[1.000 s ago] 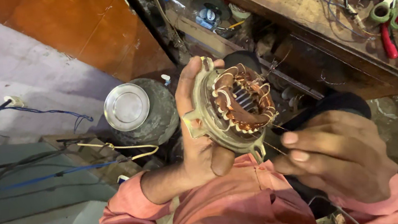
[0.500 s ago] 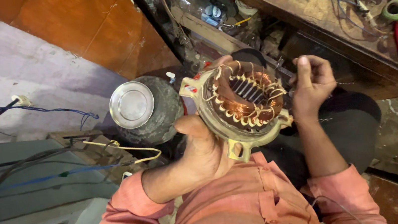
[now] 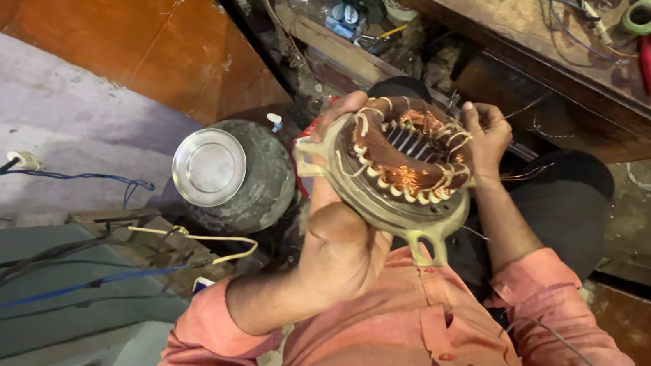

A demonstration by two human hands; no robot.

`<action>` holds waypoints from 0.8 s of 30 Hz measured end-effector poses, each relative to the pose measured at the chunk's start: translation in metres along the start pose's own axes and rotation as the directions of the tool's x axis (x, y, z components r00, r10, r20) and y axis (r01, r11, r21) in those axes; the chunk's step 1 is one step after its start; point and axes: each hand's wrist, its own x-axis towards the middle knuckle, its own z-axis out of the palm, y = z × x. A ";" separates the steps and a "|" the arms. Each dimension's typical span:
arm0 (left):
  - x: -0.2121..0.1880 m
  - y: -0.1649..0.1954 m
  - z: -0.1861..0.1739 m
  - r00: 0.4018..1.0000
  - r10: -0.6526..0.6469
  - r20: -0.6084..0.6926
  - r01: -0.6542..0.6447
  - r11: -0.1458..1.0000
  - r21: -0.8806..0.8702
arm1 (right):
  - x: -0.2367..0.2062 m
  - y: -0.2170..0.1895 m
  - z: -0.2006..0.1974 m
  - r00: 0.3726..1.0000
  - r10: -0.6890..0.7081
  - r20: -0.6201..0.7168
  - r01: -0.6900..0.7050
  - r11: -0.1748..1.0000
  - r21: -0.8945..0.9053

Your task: The person sits on the floor and works on a motor stator, stripping and twisting blue wires, then connecting them to the copper windings. They repeatedly adjust and inspect the connections on the stator.

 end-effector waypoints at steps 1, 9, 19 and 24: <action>0.000 0.000 0.001 1.000 0.023 -0.004 -0.023 1.000 0.010 | 0.000 0.000 0.001 1.000 0.029 0.007 -0.029 0.999 0.025; 0.002 -0.001 0.004 0.999 0.033 -0.011 -0.032 0.999 0.032 | 0.001 -0.005 0.004 0.996 0.093 0.009 -0.093 0.995 0.019; -0.001 0.006 -0.001 0.996 0.002 0.086 -0.019 0.982 0.189 | 0.003 0.000 -0.001 0.999 0.019 0.046 -0.019 1.000 0.001; -0.004 -0.001 0.001 0.996 0.001 0.089 -0.005 0.999 0.048 | 0.004 0.001 -0.001 0.996 0.091 0.024 -0.091 0.995 0.031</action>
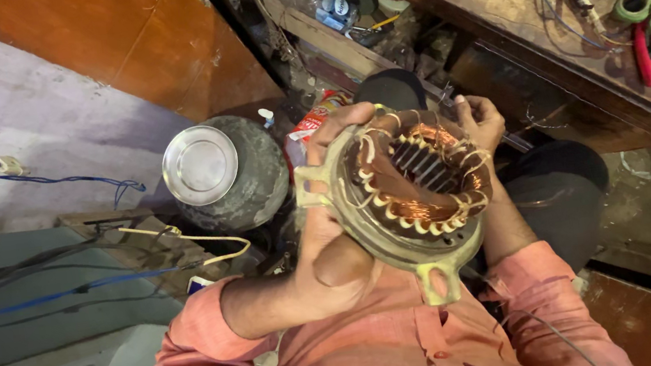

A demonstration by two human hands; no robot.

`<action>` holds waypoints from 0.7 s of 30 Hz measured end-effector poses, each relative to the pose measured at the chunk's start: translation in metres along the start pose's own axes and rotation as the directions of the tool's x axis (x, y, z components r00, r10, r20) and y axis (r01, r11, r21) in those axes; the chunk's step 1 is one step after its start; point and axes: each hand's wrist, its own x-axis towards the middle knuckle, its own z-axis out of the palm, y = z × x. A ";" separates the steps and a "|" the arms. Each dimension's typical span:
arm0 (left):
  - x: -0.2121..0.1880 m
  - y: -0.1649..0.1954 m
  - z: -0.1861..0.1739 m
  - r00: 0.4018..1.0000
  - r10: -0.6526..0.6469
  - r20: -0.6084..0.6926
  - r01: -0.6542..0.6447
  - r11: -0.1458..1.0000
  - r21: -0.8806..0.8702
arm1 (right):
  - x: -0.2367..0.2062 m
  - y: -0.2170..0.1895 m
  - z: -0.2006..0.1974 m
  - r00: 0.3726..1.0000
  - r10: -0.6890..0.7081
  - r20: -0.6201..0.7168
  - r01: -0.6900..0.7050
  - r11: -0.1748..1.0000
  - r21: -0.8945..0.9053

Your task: The person sits on the floor and works on a motor stator, stripping and twisting blue wires, then connecting them to the copper windings. They repeatedly adjust and inspect the connections on the stator.

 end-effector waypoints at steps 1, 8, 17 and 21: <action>-0.001 -0.003 0.001 1.000 -0.008 -0.008 0.007 0.996 -0.085 | 0.000 0.000 0.000 1.000 0.017 -0.011 -0.017 1.000 0.018; -0.010 0.000 -0.022 0.913 -0.135 0.386 0.373 0.662 -0.650 | 0.000 -0.001 -0.004 0.999 -0.027 -0.021 0.026 0.998 -0.050; -0.001 -0.001 -0.031 0.860 -0.130 0.494 0.491 0.475 -0.730 | -0.001 -0.002 -0.008 1.000 0.019 0.001 -0.019 1.000 -0.001; 0.002 -0.001 -0.027 0.850 -0.161 0.502 0.517 0.443 -0.733 | 0.000 0.001 -0.008 0.998 0.065 0.016 -0.066 0.997 0.039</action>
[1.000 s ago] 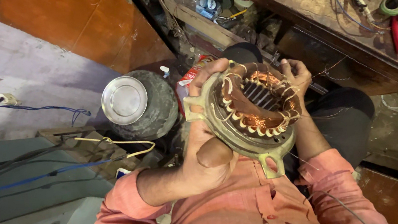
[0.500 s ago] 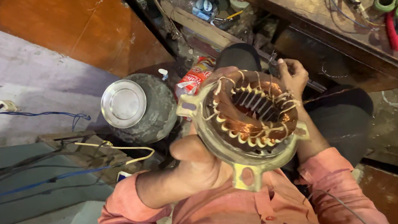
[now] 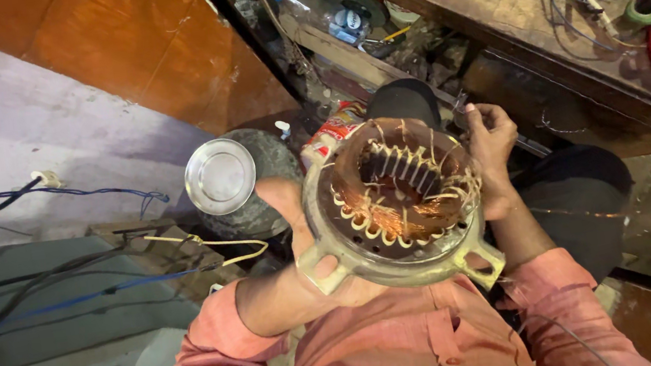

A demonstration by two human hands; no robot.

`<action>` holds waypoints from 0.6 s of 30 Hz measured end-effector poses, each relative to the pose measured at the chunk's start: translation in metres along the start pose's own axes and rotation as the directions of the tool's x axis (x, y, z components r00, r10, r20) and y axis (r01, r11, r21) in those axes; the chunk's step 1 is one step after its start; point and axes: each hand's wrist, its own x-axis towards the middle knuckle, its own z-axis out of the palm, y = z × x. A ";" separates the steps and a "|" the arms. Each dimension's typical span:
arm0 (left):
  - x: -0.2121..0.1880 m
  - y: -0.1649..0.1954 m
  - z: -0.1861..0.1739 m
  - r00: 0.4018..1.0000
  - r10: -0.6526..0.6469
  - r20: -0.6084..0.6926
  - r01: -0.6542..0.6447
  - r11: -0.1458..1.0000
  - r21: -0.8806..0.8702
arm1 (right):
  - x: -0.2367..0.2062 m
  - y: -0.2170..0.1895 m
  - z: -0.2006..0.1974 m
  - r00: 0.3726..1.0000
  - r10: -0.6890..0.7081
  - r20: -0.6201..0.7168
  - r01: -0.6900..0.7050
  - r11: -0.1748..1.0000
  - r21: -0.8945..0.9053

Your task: The person sits on the floor and works on a motor stator, stripping and twisting blue wires, then connecting them to the copper windings. They repeatedly adjust and inspect the connections on the stator.

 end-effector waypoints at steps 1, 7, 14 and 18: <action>0.001 0.001 0.001 1.000 -0.003 -0.001 0.003 1.000 -0.006 | 0.000 0.000 0.000 1.000 0.002 0.010 -0.003 1.000 0.027; 0.009 -0.003 -0.001 1.000 -0.010 -0.011 0.010 0.999 -0.033 | -0.001 0.001 -0.001 1.000 -0.025 0.002 0.025 1.000 -0.016; 0.015 0.000 0.004 0.998 0.011 -0.061 -0.010 1.000 0.016 | -0.001 -0.003 -0.001 0.998 -0.060 0.004 0.061 0.998 -0.030; 0.015 0.005 0.011 0.995 -0.053 -0.082 0.046 0.995 -0.084 | -0.002 -0.005 0.000 0.998 -0.070 0.005 0.070 0.997 -0.029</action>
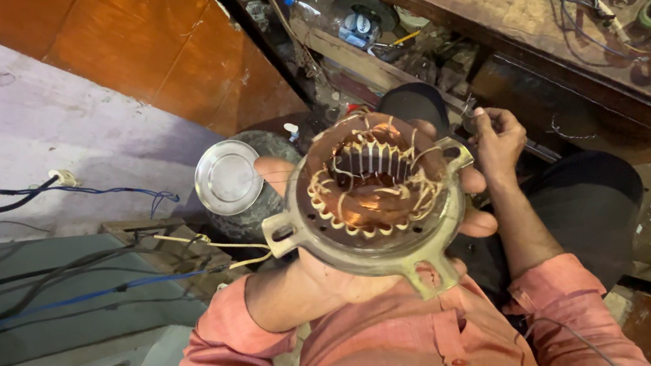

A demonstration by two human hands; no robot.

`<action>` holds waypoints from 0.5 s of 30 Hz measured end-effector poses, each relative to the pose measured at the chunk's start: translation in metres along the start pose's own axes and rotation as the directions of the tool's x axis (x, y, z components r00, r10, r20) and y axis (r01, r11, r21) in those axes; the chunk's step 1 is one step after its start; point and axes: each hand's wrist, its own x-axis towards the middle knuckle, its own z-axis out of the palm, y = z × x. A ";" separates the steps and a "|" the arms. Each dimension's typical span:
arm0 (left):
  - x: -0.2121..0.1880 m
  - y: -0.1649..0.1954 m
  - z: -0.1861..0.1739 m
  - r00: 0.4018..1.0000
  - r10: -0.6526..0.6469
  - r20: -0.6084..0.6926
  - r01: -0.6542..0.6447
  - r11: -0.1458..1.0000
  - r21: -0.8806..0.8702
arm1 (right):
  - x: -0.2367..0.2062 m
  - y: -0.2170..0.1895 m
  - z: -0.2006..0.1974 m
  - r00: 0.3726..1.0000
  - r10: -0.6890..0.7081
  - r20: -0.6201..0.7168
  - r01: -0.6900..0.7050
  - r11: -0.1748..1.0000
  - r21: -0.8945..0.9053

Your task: The person sits on the floor and works on a motor stator, stripping and twisting blue wires, then connecting them to the copper windings. They repeatedly adjust and inspect the connections on the stator.

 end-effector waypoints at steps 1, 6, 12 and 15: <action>-0.001 0.002 0.001 0.999 -0.040 -0.005 0.040 0.997 -0.064 | 0.000 -0.001 0.001 1.000 -0.013 0.000 0.013 1.000 0.010; -0.004 0.005 -0.002 0.998 -0.060 0.025 0.064 0.970 -0.236 | -0.001 -0.001 0.002 1.000 0.017 0.004 -0.017 1.000 -0.002; -0.005 0.007 -0.010 0.995 -0.086 0.049 0.098 0.933 -0.347 | 0.001 0.014 0.000 1.000 -0.002 0.021 0.002 1.000 0.014; -0.004 0.004 -0.013 0.994 -0.063 0.090 0.085 0.958 -0.273 | 0.000 0.013 0.000 0.999 -0.033 0.000 0.033 0.999 -0.027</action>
